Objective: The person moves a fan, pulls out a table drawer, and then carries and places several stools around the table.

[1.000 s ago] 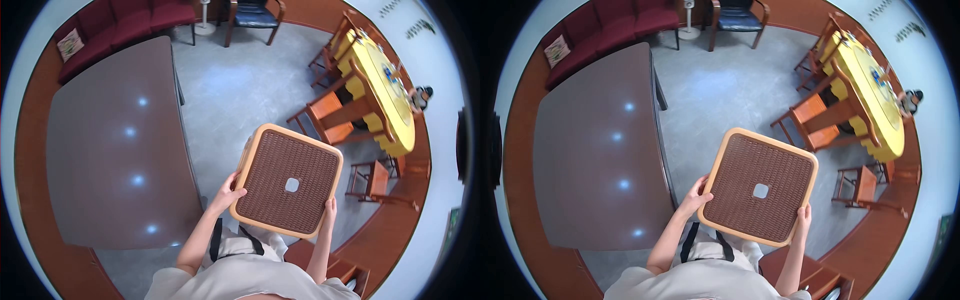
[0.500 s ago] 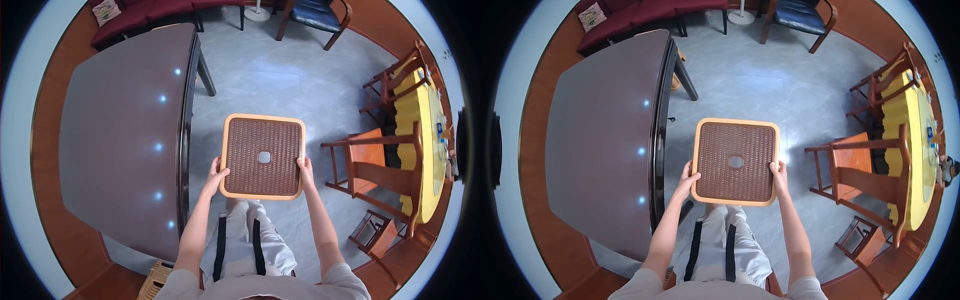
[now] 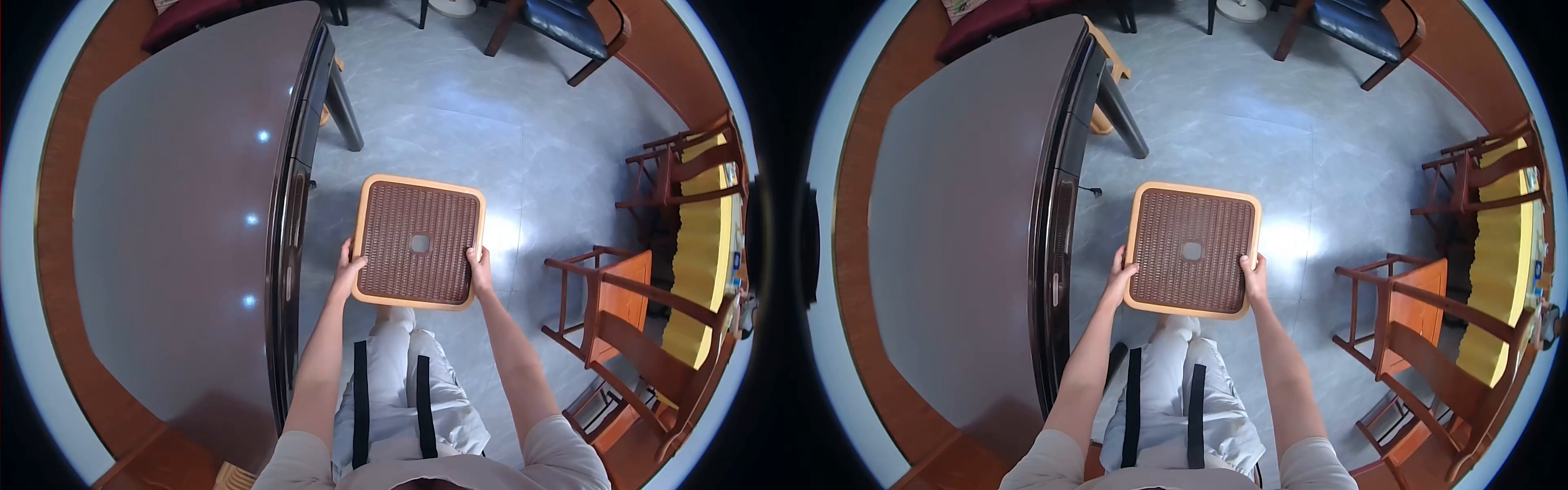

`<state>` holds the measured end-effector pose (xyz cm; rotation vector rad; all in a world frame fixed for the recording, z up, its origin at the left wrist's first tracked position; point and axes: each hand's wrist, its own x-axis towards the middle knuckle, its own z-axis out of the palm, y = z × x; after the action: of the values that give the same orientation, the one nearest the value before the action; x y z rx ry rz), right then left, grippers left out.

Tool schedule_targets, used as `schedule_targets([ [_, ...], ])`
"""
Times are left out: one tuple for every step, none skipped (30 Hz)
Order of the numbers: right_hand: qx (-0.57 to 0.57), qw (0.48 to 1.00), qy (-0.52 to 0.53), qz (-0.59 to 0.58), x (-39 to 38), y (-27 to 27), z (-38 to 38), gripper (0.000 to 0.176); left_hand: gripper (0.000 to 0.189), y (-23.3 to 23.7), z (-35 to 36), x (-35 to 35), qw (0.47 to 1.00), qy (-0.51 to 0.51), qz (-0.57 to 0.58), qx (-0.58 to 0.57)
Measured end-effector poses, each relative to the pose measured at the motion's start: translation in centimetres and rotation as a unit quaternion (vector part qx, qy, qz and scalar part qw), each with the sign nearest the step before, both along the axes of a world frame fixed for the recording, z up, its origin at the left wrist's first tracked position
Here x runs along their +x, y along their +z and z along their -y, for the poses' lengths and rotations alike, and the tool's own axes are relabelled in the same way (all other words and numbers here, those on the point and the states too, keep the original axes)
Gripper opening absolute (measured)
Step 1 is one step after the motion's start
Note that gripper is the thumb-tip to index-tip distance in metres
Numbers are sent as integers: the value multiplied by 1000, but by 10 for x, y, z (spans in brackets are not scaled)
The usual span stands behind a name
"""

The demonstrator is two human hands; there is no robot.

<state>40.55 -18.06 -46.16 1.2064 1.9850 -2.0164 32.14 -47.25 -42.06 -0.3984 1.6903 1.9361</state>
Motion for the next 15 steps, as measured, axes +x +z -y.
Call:
schedule_targets([
  [-6,1000,6,6,-3,-3,2,52,63,-5,2,-1,1000,-3,4,-13],
  [-20,1000,6,-2,-5,-6,3,53,63,-10,3,-2,1000,-7,7,-25],
  [-18,1000,11,-2,-7,-7,5,53,63,-15,3,-3,1000,-2,7,-23],
  [-22,1000,11,3,-9,-9,6,53,64,-19,4,-3,999,9,19,-25],
  [-25,1000,10,7,-11,-10,7,54,65,-23,4,-2,999,18,32,-28],
  [-37,999,-9,1,-11,-5,9,53,68,-32,5,3,998,27,34,-34],
  [-35,999,-5,0,-14,1,10,53,68,-40,4,6,998,31,33,-31],
  [-27,999,27,34,-13,4,10,52,69,-49,6,10,997,18,43,-63],
  [-18,996,60,68,-7,-3,6,52,70,-54,6,16,994,7,53,-93],
  [48,987,110,107,0,-13,5,54,70,-57,6,24,995,-3,23,-98],
  [53,986,116,104,4,-4,5,54,70,-59,5,32,995,5,20,-94],
  [101,966,171,167,6,5,8,56,69,-59,4,39,988,0,0,-153],
  [149,936,225,226,9,16,11,57,68,-56,2,46,977,-3,-22,-213],
  [174,929,248,214,18,23,13,54,65,-33,-2,51,982,1,-33,-185],
  [200,920,272,200,27,30,17,52,58,-63,5,67,920,-79,-158,-350],
])
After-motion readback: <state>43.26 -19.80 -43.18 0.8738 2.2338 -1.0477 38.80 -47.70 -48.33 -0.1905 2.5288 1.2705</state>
